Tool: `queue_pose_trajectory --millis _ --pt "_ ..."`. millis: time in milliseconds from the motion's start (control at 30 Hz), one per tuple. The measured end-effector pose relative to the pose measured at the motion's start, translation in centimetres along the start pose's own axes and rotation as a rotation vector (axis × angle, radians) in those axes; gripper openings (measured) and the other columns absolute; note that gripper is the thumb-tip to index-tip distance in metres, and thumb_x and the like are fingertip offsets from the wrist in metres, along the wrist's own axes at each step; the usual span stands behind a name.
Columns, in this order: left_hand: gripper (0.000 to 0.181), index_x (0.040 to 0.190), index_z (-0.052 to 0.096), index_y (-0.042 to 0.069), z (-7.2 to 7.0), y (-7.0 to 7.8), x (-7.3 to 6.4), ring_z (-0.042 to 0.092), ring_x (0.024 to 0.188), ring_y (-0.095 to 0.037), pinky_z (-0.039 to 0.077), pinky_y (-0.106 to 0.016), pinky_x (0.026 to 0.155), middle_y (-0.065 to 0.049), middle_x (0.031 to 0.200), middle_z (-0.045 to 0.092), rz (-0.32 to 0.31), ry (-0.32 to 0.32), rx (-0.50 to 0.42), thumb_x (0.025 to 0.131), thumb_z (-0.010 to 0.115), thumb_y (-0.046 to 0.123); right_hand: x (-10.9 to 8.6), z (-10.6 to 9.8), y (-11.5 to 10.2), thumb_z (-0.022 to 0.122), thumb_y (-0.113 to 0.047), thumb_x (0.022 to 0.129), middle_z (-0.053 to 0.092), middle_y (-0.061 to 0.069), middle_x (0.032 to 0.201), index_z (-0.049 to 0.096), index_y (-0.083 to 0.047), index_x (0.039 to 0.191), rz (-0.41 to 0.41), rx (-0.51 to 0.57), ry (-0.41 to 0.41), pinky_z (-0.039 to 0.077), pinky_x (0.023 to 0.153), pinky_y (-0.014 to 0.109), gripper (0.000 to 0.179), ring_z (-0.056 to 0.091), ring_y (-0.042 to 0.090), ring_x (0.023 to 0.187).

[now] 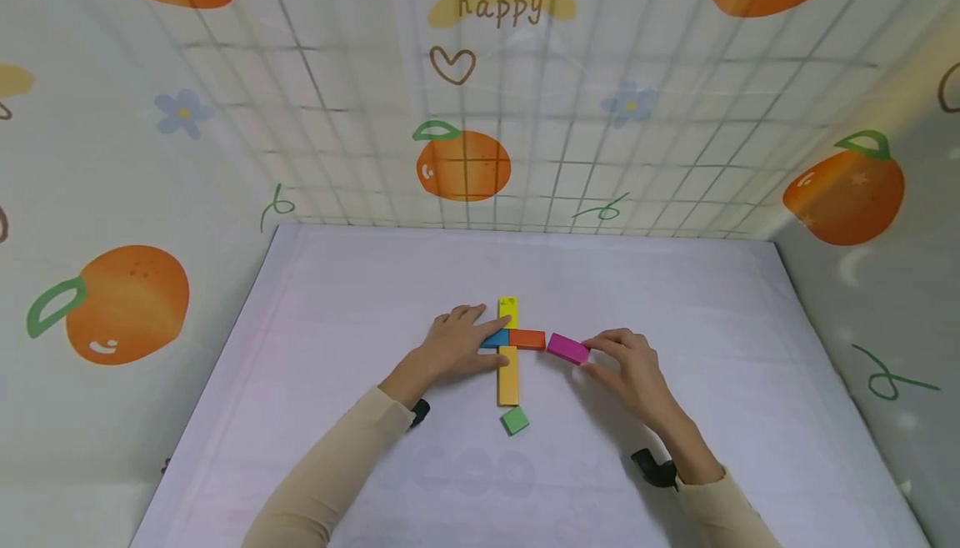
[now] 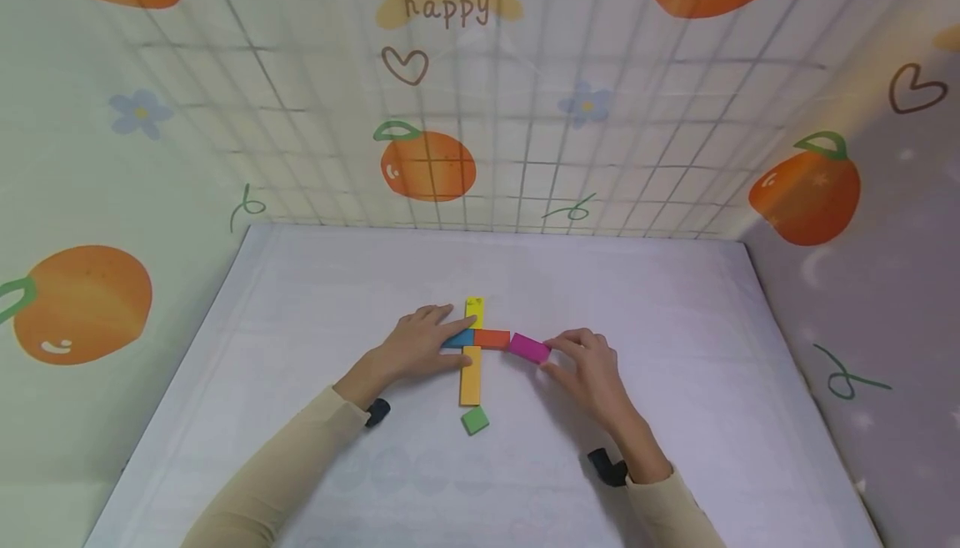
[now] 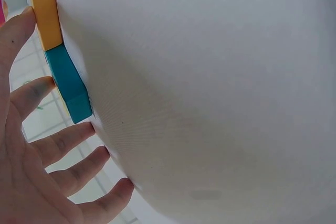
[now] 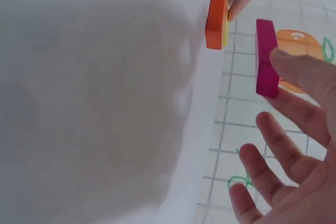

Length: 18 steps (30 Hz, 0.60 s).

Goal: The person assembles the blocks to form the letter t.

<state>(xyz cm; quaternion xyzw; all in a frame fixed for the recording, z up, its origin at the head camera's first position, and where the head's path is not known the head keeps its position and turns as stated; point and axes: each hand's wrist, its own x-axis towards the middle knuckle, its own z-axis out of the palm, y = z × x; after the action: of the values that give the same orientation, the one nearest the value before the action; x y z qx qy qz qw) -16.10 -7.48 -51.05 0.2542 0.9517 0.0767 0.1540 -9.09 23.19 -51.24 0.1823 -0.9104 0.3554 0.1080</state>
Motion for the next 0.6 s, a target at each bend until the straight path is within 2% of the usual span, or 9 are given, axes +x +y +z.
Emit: queue_pose_trajectory --millis 233,467,600 --pt "0.077 0.156 0.032 0.041 0.1 0.0 0.0 0.028 0.142 -0.036 0.031 -0.059 0.109 -0.011 0.160 0.030 0.001 0.004 0.000 0.089 0.052 0.073 -1.6 0.1 -0.4 0.087 -0.004 0.075 0.063 0.006 0.112 0.076 -0.009 0.110 -0.057 0.012 -0.033 0.036 0.082 0.049 0.036 0.053 0.031 0.104" --pt "0.078 0.156 0.031 0.041 0.2 -0.1 0.0 0.028 0.143 -0.035 0.030 -0.059 0.110 -0.010 0.160 0.030 -0.002 0.002 -0.002 0.089 0.052 0.073 -3.0 0.2 -0.5 0.088 -0.011 0.077 0.060 -0.003 0.117 0.076 -0.017 0.112 -0.064 0.082 -0.117 0.041 0.086 0.046 0.038 0.049 0.023 0.112" --pt "0.078 0.157 0.031 0.041 0.3 -0.2 0.1 0.028 0.143 -0.035 0.031 -0.059 0.109 -0.010 0.160 0.030 0.003 -0.001 0.000 0.089 0.051 0.074 -3.4 0.3 -0.4 0.087 -0.015 0.078 0.061 -0.005 0.117 0.076 -0.020 0.112 -0.103 0.098 -0.153 0.041 0.087 0.040 0.036 0.049 0.018 0.111"
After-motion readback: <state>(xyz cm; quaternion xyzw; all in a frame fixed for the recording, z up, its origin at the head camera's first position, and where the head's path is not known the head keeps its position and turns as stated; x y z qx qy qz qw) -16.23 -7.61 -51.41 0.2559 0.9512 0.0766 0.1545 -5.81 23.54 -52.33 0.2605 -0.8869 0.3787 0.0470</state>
